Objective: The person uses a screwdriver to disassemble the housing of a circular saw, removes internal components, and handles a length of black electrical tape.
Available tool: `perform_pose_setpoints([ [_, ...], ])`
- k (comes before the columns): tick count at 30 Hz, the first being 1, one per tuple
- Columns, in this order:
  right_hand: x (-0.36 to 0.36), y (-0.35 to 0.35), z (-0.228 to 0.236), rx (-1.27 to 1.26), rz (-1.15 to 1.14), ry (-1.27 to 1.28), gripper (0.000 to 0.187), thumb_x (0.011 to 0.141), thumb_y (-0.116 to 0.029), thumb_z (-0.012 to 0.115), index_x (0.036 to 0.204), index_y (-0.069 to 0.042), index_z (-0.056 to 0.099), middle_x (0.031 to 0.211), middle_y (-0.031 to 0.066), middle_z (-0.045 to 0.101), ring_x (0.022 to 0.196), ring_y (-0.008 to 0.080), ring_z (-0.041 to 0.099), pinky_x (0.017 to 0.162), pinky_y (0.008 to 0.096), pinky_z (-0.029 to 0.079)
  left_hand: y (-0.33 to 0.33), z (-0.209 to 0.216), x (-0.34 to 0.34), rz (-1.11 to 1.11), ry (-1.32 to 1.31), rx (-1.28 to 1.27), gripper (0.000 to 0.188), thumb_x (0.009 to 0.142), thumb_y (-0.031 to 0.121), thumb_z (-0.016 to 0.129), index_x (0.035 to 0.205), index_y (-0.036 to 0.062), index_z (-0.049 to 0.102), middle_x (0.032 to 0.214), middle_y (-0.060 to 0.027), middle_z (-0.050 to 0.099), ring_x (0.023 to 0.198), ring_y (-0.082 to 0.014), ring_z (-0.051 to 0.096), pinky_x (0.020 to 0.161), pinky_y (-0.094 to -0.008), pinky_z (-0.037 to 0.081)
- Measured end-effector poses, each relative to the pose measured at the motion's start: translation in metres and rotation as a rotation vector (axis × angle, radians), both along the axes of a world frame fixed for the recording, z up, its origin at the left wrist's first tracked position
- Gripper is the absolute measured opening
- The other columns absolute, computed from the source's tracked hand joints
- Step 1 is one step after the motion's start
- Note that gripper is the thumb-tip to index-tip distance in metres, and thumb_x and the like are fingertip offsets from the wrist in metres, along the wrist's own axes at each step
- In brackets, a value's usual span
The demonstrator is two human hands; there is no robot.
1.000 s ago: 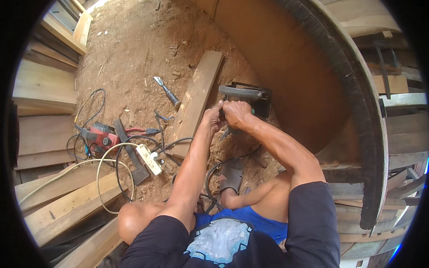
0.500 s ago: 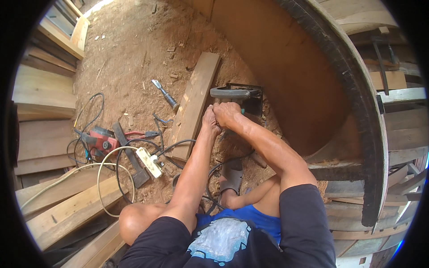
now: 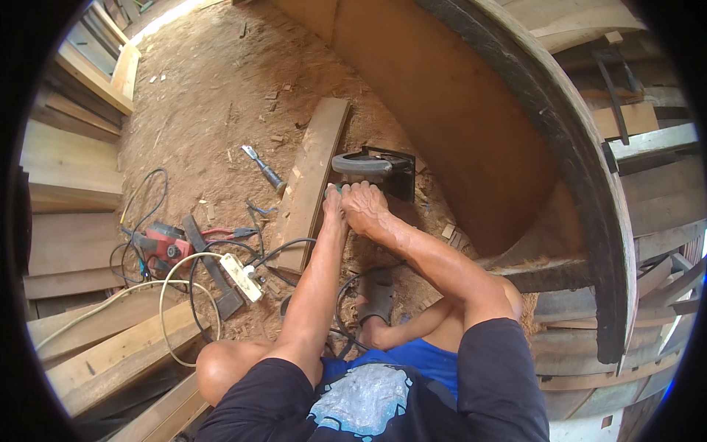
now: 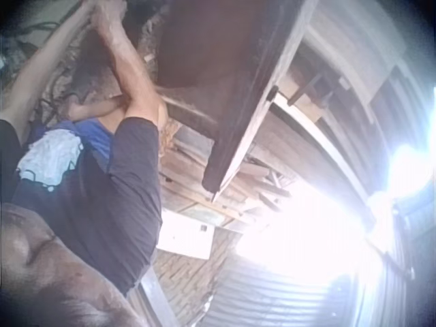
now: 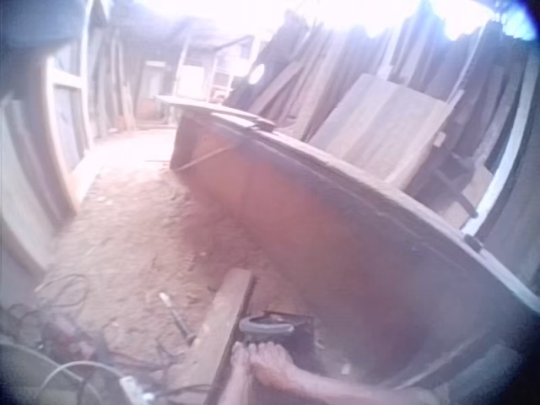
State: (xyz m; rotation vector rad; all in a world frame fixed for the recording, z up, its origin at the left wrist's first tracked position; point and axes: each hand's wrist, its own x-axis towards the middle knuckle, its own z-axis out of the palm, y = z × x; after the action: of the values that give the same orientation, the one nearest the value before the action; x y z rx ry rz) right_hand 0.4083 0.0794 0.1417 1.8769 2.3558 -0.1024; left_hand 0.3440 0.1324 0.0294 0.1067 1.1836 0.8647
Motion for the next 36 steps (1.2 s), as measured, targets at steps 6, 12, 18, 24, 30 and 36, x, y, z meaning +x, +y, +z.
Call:
perform_pose_setpoints([
  [6,0.004,-0.039,0.024,0.259,0.079,0.113,0.03,0.078,-0.009,0.07,0.106,0.0,0.064,0.111,0.0207,0.062,0.106,0.0375,0.06,0.094,0.0475,0.047,0.004,0.014,0.001,0.113,-0.079,0.004,0.065,0.104,0.051,0.049,0.12,-0.0114,0.057,0.106,-0.0208,0.066,0.088,-0.0293,0.069,0.068,-0.0464,0.059],
  [12,-0.001,-0.113,0.04,0.159,-0.097,0.334,0.031,0.086,-0.017,0.071,0.112,-0.001,0.066,0.117,0.0189,0.064,0.105,0.0381,0.06,0.09,0.0494,0.049,-0.001,-0.007,-0.004,0.009,-0.137,-0.041,0.06,0.104,0.055,0.045,0.134,0.0028,0.051,0.12,-0.0191,0.063,0.096,-0.034,0.069,0.069,-0.0535,0.061],
  [18,-0.018,-0.146,0.012,0.058,-0.116,0.518,0.033,0.087,-0.02,0.071,0.114,0.0,0.068,0.112,0.02,0.067,0.103,0.0403,0.062,0.091,0.0496,0.051,0.007,-0.018,-0.022,0.066,-0.164,-0.036,0.048,0.104,0.049,0.052,0.128,0.0077,0.055,0.119,-0.0131,0.065,0.1,-0.0304,0.068,0.073,-0.0503,0.062],
  [24,-0.01,-0.159,0.004,-0.025,-0.147,0.495,0.034,0.087,-0.022,0.071,0.114,-0.001,0.069,0.11,0.021,0.068,0.105,0.0407,0.063,0.091,0.0509,0.051,0.01,-0.029,-0.024,0.048,-0.138,-0.111,0.032,0.099,0.036,0.061,0.123,0.014,0.059,0.108,-0.0077,0.068,0.089,-0.0228,0.067,0.064,-0.0397,0.055],
  [30,-0.027,-0.146,0.006,-0.049,-0.044,0.531,0.033,0.088,-0.022,0.07,0.113,-0.001,0.07,0.107,0.0222,0.069,0.103,0.0415,0.065,0.09,0.0518,0.052,0.023,-0.052,-0.052,0.071,-0.276,0.003,0.03,0.097,0.034,0.062,0.118,0.0143,0.062,0.105,-0.0072,0.068,0.091,-0.0223,0.066,0.067,-0.0418,0.055],
  [36,-0.054,-0.145,0.035,-0.109,0.015,0.588,0.03,0.088,-0.022,0.068,0.109,0.0,0.069,0.101,0.0238,0.069,0.098,0.0431,0.066,0.087,0.0529,0.053,-0.003,-0.022,-0.122,-0.171,-0.009,0.077,0.034,0.09,0.04,0.069,0.105,0.0093,0.065,0.091,-0.0096,0.068,0.083,-0.0262,0.068,0.071,-0.0448,0.057],
])
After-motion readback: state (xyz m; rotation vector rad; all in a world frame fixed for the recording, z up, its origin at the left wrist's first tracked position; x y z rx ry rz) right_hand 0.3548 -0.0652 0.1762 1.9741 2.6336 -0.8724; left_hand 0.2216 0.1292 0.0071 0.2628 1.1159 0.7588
